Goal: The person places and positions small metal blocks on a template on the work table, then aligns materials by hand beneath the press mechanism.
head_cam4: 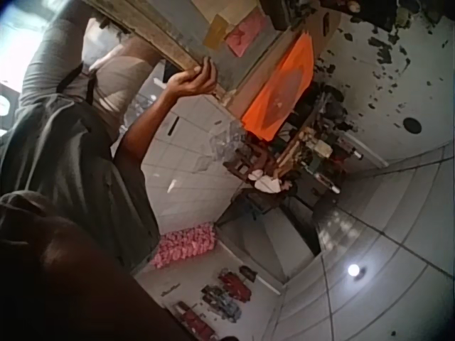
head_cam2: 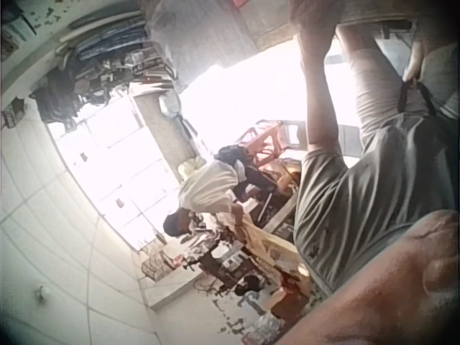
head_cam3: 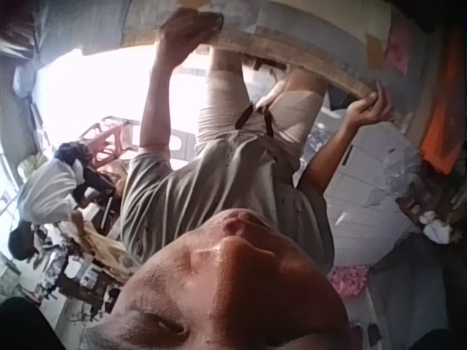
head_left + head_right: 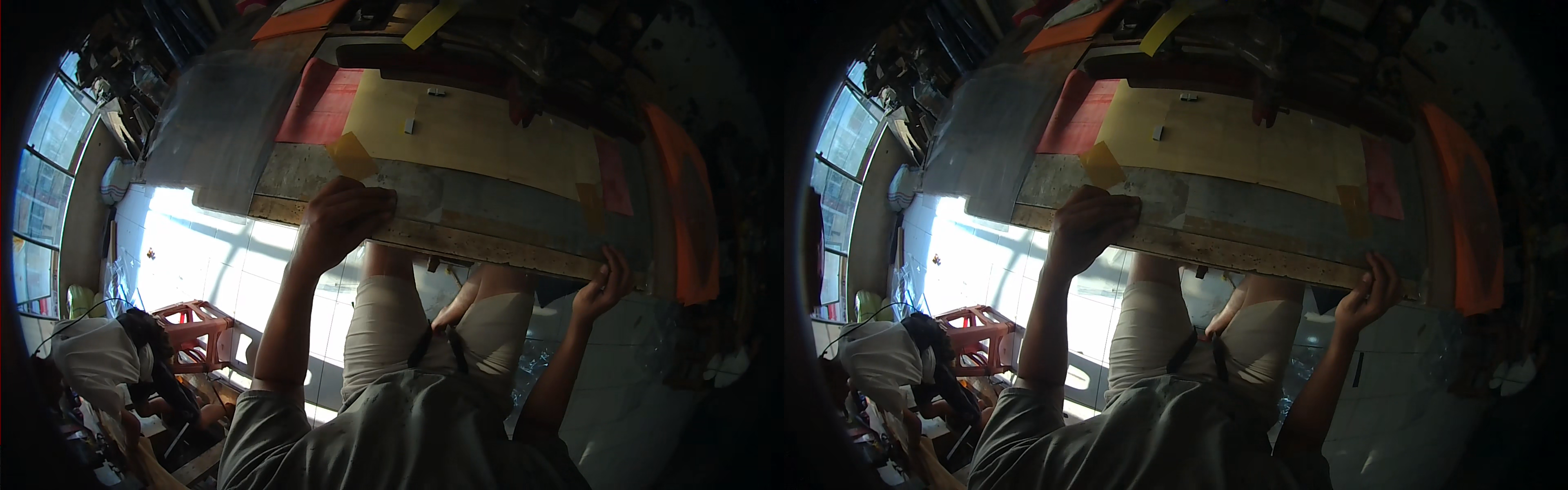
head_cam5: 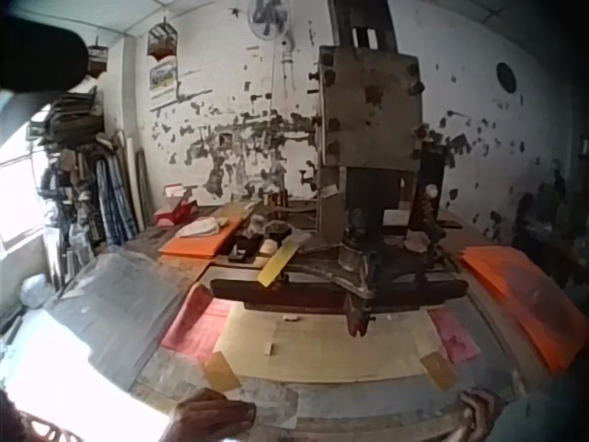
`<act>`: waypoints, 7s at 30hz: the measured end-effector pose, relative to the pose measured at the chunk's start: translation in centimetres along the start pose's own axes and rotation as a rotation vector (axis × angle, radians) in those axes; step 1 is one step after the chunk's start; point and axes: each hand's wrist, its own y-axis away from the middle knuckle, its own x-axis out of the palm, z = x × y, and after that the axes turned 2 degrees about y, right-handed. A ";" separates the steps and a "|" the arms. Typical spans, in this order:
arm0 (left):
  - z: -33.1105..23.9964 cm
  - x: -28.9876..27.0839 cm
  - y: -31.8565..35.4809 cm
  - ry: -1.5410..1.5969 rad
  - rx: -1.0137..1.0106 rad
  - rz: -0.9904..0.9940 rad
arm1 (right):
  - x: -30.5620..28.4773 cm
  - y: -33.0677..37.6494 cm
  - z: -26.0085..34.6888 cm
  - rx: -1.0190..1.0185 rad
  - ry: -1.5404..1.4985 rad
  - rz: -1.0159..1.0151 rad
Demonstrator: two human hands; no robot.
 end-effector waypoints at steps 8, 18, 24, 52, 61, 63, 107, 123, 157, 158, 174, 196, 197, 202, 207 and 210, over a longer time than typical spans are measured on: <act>-0.2 0.1 -0.1 0.008 -0.011 -0.008 | 0.0 0.0 0.0 0.000 0.021 -0.003; -0.3 0.0 -0.5 -0.011 0.092 -0.016 | 0.1 -0.2 0.3 0.006 0.001 -0.009; -0.6 0.0 -0.3 -0.031 0.093 -0.020 | 0.0 -0.1 0.3 0.005 0.006 0.004; -2.1 0.7 1.3 -0.282 0.149 0.016 | -5.7 -3.4 1.1 -0.005 -0.139 0.512; -2.8 0.9 1.5 -0.316 0.096 0.047 | -8.7 -3.0 3.7 0.036 -0.020 0.632; -2.7 0.9 1.6 -0.319 0.099 0.042 | -9.9 -4.1 6.2 0.115 -0.009 0.684; 8.2 13.4 12.3 -0.531 0.056 -0.573 | 3.9 4.5 0.9 -0.013 0.109 -0.207; 6.2 13.1 12.4 -0.536 -0.029 -0.497 | 3.8 4.5 1.2 0.002 0.052 -0.214; 6.0 13.0 12.0 -0.537 -0.011 -0.514 | 3.8 4.8 1.5 0.027 0.015 -0.213; 6.0 13.1 12.0 -0.534 -0.009 -0.518 | 3.8 4.8 1.5 0.027 0.018 -0.213; 5.5 12.5 11.8 -0.534 0.007 -0.506 | 3.2 4.9 2.0 0.036 0.080 -0.134; -1.2 -0.6 4.2 -0.302 -0.051 -0.453 | -3.3 -0.4 2.8 0.080 -0.049 0.033; -1.5 -1.3 2.7 -0.301 -0.049 -0.457 | -3.5 -1.7 2.7 0.076 -0.081 0.054; -0.4 -1.5 -5.2 0.077 -0.343 -0.014 | -1.9 -9.0 2.7 0.122 -0.303 0.424; 6.1 3.2 -10.9 -0.233 -0.093 0.092 | 5.1 -13.3 1.8 0.060 -0.215 0.719; 7.8 5.9 -11.9 -0.334 -0.166 0.169 | 9.3 -14.1 1.6 0.051 -0.058 0.736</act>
